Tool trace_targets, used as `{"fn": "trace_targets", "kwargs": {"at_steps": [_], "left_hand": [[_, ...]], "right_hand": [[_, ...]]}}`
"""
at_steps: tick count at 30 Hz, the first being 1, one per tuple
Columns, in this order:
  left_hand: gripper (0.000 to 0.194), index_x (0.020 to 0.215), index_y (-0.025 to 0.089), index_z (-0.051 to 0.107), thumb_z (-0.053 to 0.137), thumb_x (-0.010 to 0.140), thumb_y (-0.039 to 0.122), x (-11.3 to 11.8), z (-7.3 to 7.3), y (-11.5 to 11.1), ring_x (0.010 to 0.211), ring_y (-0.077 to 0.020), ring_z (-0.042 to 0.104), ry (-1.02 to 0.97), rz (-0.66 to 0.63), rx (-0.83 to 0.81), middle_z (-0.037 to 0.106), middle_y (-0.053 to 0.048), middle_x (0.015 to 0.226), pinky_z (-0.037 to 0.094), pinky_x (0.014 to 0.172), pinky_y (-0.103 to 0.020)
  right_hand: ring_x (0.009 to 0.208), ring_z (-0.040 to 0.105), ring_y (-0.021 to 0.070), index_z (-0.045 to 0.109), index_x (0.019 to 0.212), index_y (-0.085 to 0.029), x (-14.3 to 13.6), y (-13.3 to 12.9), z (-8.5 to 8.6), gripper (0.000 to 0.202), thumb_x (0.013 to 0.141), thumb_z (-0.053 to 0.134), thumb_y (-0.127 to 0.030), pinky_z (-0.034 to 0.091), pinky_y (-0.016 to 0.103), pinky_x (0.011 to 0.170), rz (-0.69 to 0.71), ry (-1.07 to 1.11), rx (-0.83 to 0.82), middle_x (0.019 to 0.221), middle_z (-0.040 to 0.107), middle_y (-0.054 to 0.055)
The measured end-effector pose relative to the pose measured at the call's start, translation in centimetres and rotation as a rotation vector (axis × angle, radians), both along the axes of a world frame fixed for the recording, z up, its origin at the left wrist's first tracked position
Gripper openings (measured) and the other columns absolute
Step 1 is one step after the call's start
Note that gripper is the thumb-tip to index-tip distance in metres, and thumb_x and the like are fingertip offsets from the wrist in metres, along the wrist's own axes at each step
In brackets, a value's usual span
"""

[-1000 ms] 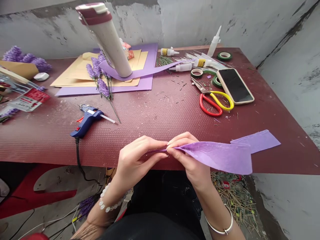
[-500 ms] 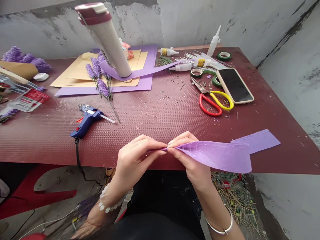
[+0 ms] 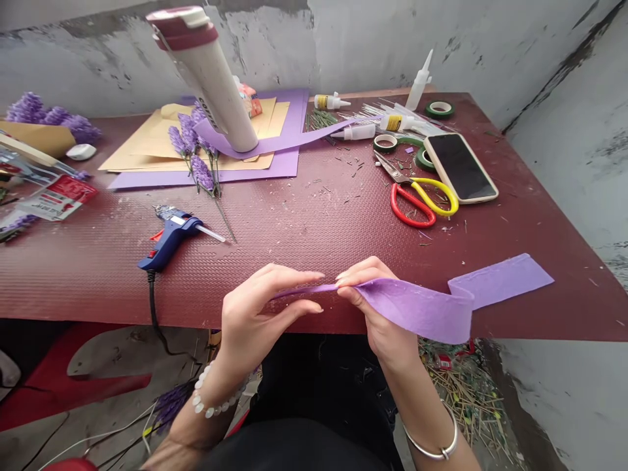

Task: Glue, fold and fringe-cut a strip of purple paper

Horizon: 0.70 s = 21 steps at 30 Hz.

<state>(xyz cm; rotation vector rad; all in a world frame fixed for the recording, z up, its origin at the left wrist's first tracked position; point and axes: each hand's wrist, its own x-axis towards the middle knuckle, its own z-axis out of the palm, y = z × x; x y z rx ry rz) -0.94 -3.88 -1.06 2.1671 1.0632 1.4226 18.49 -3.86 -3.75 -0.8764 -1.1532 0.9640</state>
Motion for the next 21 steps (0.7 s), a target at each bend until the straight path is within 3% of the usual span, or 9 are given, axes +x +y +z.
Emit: {"fn": "trace_targets", "kwargs": {"at_steps": [2,5,8,14,21], "left_hand": [[0.034,0.119,0.016,0.082,0.094,0.092,0.032,-0.26,-0.15,-0.08,0.091,-0.0171,0.085,-0.011,-0.01,-0.019,0.09,-0.007,0.105,0.07,0.087,-0.025],[0.014,0.116,0.016,0.084,0.082,0.101,0.015,-0.44,-0.29,-0.23,0.091,-0.0143,0.088,0.009,-0.038,-0.023,0.092,-0.006,0.109,0.07,0.088,-0.02],[0.017,0.109,0.015,0.086,0.074,0.104,0.004,-0.35,-0.34,-0.33,0.094,-0.0136,0.09,0.0,-0.025,-0.015,0.092,-0.005,0.108,0.069,0.092,-0.016],[0.026,0.112,0.019,0.088,0.072,0.103,0.001,-0.47,-0.17,-0.4,0.093,-0.0149,0.09,-0.023,0.007,-0.036,0.092,-0.002,0.108,0.072,0.09,-0.019],[0.019,0.111,0.019,0.088,0.082,0.099,0.006,-0.66,0.07,-0.6,0.092,-0.0173,0.09,-0.099,0.005,-0.116,0.092,-0.003,0.106,0.073,0.09,-0.022]], "right_hand": [[0.079,0.073,0.0168,0.089,0.083,-0.041,-0.2,0.09,0.01,0.011,0.088,0.096,-0.047,0.058,0.034,0.077,-0.032,0.039,0.006,0.081,0.078,-0.004],[0.078,0.073,0.0173,0.089,0.083,-0.042,-0.31,0.13,-0.02,0.01,0.087,0.097,-0.047,0.058,0.035,0.076,-0.034,0.046,0.013,0.08,0.078,-0.004],[0.08,0.074,0.0173,0.089,0.085,-0.043,-0.26,0.09,0.01,0.009,0.088,0.096,-0.048,0.059,0.034,0.078,-0.02,0.032,0.005,0.081,0.079,-0.004],[0.091,0.075,0.0182,0.092,0.098,-0.043,-0.15,0.11,0.21,0.023,0.08,0.1,-0.055,0.059,0.035,0.086,-0.062,0.053,-0.071,0.093,0.08,-0.003],[0.084,0.073,0.0169,0.09,0.085,-0.042,-0.3,0.14,-0.39,0.011,0.085,0.098,-0.049,0.058,0.034,0.082,-0.086,0.102,-0.004,0.083,0.078,-0.004]]}}
